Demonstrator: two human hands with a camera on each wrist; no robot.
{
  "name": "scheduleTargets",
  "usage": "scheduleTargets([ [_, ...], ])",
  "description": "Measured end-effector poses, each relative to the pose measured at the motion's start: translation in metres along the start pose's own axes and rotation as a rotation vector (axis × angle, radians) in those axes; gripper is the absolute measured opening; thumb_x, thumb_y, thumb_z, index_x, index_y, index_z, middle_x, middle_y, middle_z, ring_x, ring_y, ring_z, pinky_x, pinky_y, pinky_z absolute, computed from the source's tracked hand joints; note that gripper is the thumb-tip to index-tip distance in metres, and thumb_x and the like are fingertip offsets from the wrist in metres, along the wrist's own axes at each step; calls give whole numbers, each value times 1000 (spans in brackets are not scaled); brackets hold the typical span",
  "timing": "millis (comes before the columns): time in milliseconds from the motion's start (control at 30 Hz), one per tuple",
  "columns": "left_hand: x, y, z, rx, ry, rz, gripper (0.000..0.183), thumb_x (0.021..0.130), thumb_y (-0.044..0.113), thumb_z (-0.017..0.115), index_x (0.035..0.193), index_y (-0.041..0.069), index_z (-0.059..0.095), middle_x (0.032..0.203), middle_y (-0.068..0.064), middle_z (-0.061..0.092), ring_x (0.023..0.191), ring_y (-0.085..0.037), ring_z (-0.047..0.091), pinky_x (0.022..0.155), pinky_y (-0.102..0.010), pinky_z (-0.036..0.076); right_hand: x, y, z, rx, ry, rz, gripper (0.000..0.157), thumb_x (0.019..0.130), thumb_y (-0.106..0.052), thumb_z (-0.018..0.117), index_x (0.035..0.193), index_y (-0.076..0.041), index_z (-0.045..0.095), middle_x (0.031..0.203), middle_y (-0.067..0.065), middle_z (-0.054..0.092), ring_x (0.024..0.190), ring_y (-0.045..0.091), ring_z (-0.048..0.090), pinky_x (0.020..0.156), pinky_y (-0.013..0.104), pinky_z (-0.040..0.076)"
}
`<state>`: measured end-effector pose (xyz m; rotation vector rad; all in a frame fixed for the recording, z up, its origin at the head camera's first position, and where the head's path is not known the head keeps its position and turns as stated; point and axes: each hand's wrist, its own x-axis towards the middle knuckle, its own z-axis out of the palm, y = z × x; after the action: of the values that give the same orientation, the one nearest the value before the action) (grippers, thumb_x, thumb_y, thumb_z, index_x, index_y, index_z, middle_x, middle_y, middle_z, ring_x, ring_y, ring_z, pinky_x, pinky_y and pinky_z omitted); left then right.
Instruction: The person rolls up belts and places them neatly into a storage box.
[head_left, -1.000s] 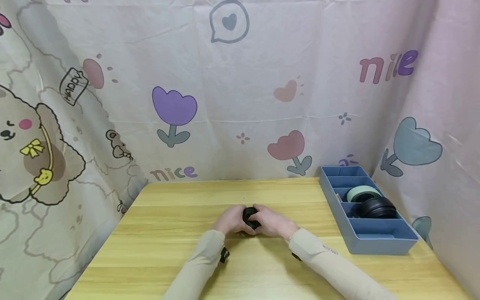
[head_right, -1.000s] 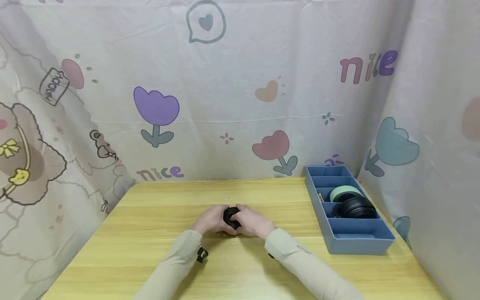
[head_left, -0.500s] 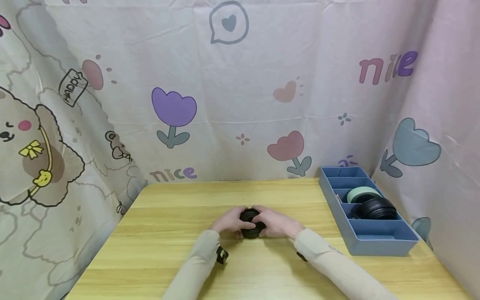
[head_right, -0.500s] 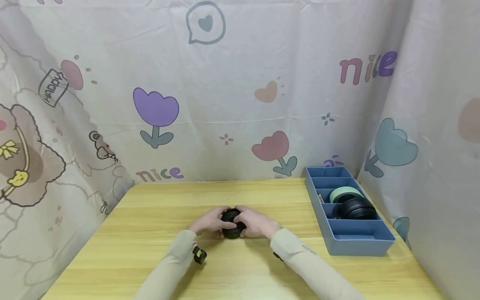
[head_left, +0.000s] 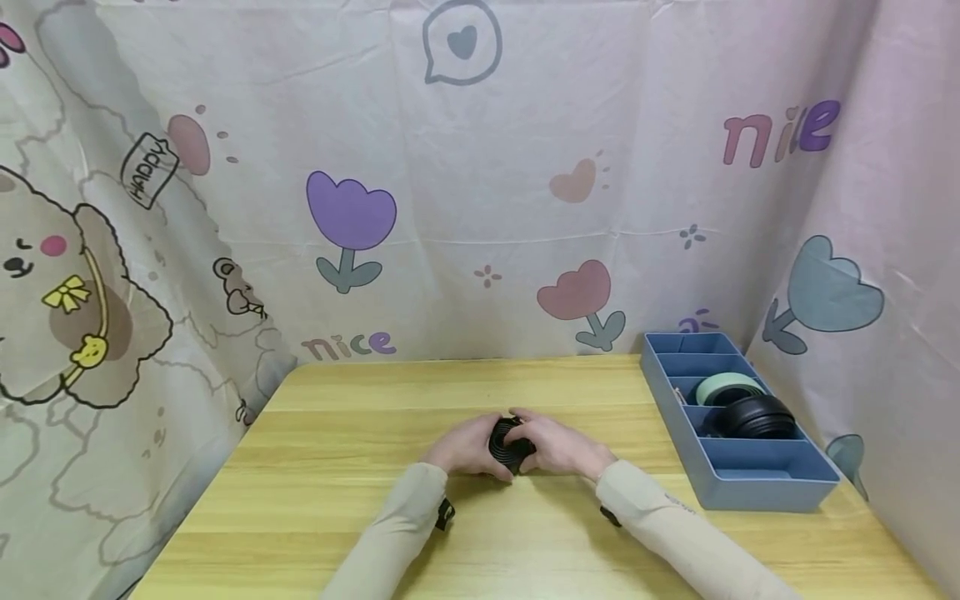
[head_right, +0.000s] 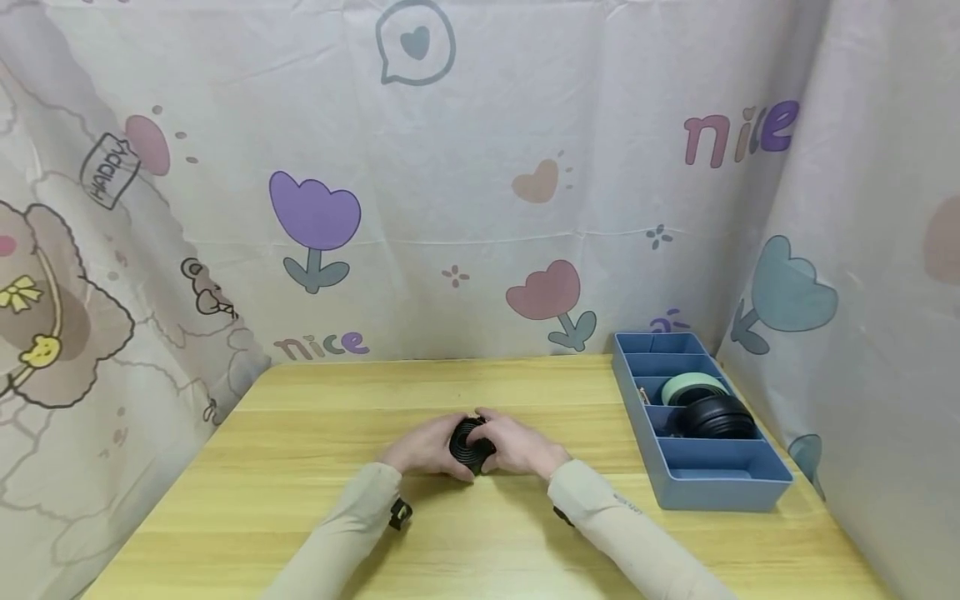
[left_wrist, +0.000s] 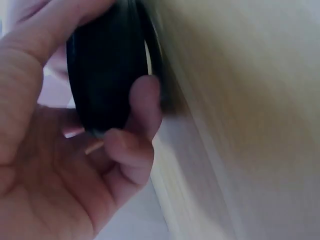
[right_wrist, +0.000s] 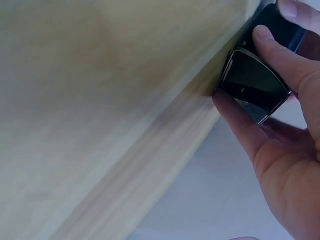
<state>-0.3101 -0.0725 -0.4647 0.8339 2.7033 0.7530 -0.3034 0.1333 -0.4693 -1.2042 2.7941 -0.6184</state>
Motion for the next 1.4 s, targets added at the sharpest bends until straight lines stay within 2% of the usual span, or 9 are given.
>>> scheduleTargets([
  [167,1,5,4,12,92,-55,64,61,38,90,110,12,58,95,3,64,81,-12,58,77,-30,49,-2,3,2,97,111,85,71,76,-11,82,140,-10,49,142,16,52,128,32,52,104,47,44],
  [300,0,6,6,-67,150,-128,65,61,38,89,111,8,59,91,-1,64,70,-14,59,66,-31,51,-3,4,4,225,156,195,87,77,-9,80,150,-8,33,137,19,56,119,30,60,99,46,48],
  [400,-1,8,7,-173,187,-179,67,63,36,89,113,4,58,91,-6,64,61,-15,59,57,-31,51,-3,5,5,343,190,281,80,80,-9,78,148,-3,36,131,23,60,113,33,63,97,46,50],
  [533,0,7,8,-253,234,-218,67,65,36,87,112,-1,57,88,-10,64,53,-18,60,50,-32,51,0,6,10,509,263,377,55,83,-8,75,131,6,53,119,22,65,107,33,65,91,43,54],
  [700,4,8,9,-173,333,-215,66,65,43,85,110,4,57,89,-7,64,67,-17,60,63,-32,50,3,4,14,891,344,498,45,89,-6,67,130,3,50,123,27,59,105,32,65,85,38,57],
  [767,6,10,10,-128,393,-202,67,64,46,85,109,6,57,91,-5,65,76,-17,59,69,-33,49,4,2,13,1036,362,504,44,93,-8,64,131,1,43,124,30,56,103,31,66,87,39,56],
  [867,9,15,13,-89,483,-155,70,65,49,85,111,5,56,95,-7,66,83,-20,61,75,-37,51,5,-2,8,1161,387,486,44,95,-13,62,130,-2,36,121,33,56,95,30,70,87,41,56],
  [1100,18,29,25,-157,612,-127,71,69,40,84,121,3,53,105,-9,64,94,-21,61,84,-38,52,6,-5,-4,1175,435,487,53,93,-11,66,132,-12,31,112,29,64,80,24,72,76,39,58],
  [1400,25,44,35,-314,618,-126,92,67,46,87,133,3,40,122,-17,57,111,-28,57,96,-43,48,-2,1,-11,1116,513,503,53,93,-6,64,134,-18,32,121,32,58,91,26,69,74,35,57],
])
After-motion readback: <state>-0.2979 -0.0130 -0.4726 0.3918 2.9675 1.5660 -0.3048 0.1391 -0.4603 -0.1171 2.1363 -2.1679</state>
